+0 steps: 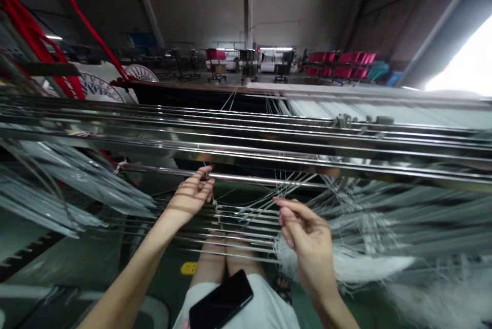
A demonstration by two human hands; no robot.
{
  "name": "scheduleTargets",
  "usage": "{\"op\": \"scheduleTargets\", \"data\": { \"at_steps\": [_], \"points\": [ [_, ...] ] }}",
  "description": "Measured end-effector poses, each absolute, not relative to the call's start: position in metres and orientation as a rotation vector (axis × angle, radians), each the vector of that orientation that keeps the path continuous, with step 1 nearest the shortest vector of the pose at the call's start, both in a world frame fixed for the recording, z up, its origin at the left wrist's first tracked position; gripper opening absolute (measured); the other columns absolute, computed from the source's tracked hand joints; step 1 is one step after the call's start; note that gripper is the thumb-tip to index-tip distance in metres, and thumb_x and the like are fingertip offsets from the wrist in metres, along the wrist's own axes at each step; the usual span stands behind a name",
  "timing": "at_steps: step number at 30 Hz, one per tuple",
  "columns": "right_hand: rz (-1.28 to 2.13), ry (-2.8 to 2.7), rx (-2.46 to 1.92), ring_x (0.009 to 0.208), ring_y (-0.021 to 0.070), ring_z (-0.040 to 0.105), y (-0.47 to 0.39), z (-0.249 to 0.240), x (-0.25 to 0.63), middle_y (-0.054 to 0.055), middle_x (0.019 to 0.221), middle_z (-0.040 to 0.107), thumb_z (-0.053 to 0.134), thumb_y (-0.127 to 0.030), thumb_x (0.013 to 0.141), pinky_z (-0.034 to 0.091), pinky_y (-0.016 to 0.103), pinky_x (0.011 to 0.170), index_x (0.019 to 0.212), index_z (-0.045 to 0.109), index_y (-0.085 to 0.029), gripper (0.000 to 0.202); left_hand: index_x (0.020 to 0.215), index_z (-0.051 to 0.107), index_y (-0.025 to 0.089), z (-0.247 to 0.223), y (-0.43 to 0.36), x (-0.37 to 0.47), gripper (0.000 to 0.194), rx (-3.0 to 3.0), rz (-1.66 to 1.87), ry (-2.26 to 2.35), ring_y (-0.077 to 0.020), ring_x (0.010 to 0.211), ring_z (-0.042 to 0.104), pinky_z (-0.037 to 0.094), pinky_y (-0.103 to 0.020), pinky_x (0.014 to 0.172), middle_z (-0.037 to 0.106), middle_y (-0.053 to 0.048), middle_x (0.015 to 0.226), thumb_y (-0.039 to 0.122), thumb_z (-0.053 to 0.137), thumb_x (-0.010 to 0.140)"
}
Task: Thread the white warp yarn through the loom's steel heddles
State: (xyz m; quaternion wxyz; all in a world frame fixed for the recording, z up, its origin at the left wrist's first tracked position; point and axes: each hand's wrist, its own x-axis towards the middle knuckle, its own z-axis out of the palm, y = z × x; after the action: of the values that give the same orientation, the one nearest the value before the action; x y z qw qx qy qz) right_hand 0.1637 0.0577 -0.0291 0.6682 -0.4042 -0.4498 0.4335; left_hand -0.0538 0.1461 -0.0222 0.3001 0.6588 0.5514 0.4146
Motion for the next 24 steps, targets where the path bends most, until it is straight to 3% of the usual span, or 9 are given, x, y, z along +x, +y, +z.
{"op": "scheduleTargets", "data": {
  "at_steps": [2, 6, 9, 12, 15, 17, 21, 24],
  "points": [
    [0.972, -1.009, -0.894, 0.044, -0.0003, 0.034, 0.059, -0.026, 0.163, 0.001, 0.081, 0.062, 0.066, -0.028, 0.084, 0.025, 0.014, 0.037, 0.089, 0.074, -0.025, 0.010, 0.105, 0.063, 0.013, -0.021, 0.151, -0.053, 0.037, 1.677, 1.107, 1.362, -0.0085, 0.043, 0.045, 0.036, -0.020, 0.043, 0.056, 0.002, 0.060, 0.039, 0.057, 0.079],
    [0.934, -1.018, -0.909, 0.051, 0.0018, 0.043, 0.060, -0.021, 0.160, 0.004, 0.092, 0.067, 0.065, -0.026, 0.084, 0.031, 0.014, 0.041, 0.084, 0.073, -0.023, 0.009, 0.086, 0.066, 0.015, 0.005, 0.109, -0.024, 0.022, 1.852, 1.155, 1.162, -0.0105, 0.065, 0.057, 0.043, -0.020, 0.057, 0.064, -0.005, 0.089, 0.034, 0.054, 0.086],
    [0.954, -1.029, -0.901, 0.063, 0.0058, 0.053, 0.061, -0.016, 0.156, 0.004, 0.092, 0.068, 0.066, -0.025, 0.083, 0.038, 0.014, 0.049, 0.081, 0.072, -0.022, 0.007, 0.089, 0.065, 0.019, 0.029, 0.062, 0.000, 0.024, 2.090, 0.756, 0.891, -0.0112, 0.065, 0.057, 0.043, -0.021, 0.062, 0.064, -0.001, 0.078, 0.030, 0.044, 0.093],
    [0.981, -0.963, -0.883, 0.056, 0.0038, 0.048, 0.059, -0.017, 0.155, 0.003, 0.090, 0.066, 0.066, -0.027, 0.083, 0.036, 0.014, 0.045, 0.081, 0.068, -0.020, 0.008, 0.088, 0.064, 0.021, 0.036, 0.045, 0.006, 0.023, 2.268, 0.579, 0.836, -0.0127, 0.070, 0.059, 0.042, -0.021, 0.067, 0.064, 0.000, 0.075, 0.028, 0.043, 0.094],
    [0.915, -0.905, -0.948, 0.044, 0.0016, 0.037, 0.047, -0.024, 0.160, 0.000, 0.075, 0.061, 0.066, -0.027, 0.083, 0.027, 0.015, 0.037, 0.088, 0.068, -0.020, 0.010, 0.089, 0.064, 0.020, 0.022, 0.058, -0.007, 0.023, 2.170, 0.644, 0.976, -0.0119, 0.071, 0.059, 0.042, -0.020, 0.067, 0.065, 0.000, 0.079, 0.030, 0.044, 0.094],
    [0.767, -0.919, -0.972, 0.043, 0.0035, 0.039, 0.033, -0.025, 0.164, -0.001, 0.067, 0.057, 0.066, -0.024, 0.083, 0.026, 0.016, 0.036, 0.094, 0.069, -0.021, 0.012, 0.089, 0.066, 0.018, 0.008, 0.070, -0.018, 0.024, 2.002, 0.732, 1.059, -0.0115, 0.069, 0.059, 0.043, -0.019, 0.064, 0.066, -0.001, 0.081, 0.034, 0.048, 0.092],
    [0.385, -1.058, -0.777, 0.055, 0.0099, 0.050, 0.006, -0.017, 0.177, 0.003, 0.076, 0.057, 0.058, -0.023, 0.088, 0.031, 0.019, 0.035, 0.087, 0.069, -0.023, 0.010, 0.090, 0.066, 0.015, -0.012, 0.080, -0.027, 0.028, 1.765, 0.793, 1.045, -0.0122, 0.068, 0.059, 0.045, -0.019, 0.059, 0.063, -0.003, 0.079, 0.037, 0.050, 0.091],
    [0.349, -1.187, -0.829, 0.067, 0.0152, 0.057, -0.007, -0.018, 0.199, 0.006, 0.082, 0.061, 0.056, -0.034, 0.089, 0.035, 0.020, 0.035, 0.079, 0.066, -0.027, 0.016, 0.087, 0.065, 0.014, -0.017, 0.079, -0.034, 0.030, 1.733, 0.783, 1.053, -0.0132, 0.070, 0.060, 0.047, -0.020, 0.059, 0.062, -0.004, 0.079, 0.038, 0.048, 0.092]
  ]
}}
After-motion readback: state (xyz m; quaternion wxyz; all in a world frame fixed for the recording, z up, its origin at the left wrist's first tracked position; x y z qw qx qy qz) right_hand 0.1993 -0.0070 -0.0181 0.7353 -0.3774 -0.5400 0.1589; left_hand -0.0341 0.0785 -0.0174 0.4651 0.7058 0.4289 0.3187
